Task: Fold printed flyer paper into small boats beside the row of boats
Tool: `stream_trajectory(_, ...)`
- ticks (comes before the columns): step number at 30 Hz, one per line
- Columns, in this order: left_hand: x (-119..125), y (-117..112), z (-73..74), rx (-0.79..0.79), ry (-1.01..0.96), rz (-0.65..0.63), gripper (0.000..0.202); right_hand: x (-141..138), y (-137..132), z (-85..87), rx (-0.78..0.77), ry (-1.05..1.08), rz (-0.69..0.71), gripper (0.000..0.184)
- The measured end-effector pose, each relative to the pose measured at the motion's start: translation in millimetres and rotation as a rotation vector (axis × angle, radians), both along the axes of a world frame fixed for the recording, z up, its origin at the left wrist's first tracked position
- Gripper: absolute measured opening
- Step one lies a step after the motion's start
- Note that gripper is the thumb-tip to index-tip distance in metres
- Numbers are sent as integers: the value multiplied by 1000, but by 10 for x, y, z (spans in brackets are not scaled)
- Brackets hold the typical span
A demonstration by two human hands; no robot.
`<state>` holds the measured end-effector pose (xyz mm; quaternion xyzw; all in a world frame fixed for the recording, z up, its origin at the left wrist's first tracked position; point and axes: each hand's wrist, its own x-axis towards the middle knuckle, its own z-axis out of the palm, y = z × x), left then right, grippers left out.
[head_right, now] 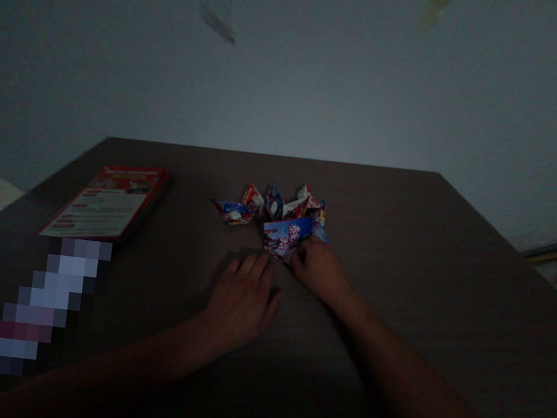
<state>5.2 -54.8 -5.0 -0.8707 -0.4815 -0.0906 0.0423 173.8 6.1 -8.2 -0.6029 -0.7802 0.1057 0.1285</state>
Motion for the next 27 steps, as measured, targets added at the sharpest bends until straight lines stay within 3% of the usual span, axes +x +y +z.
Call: stream_trajectory(27, -27, 10, -19, -22, -48, -3, 48, -11, -5, -2, 0, 5, 4, 21)
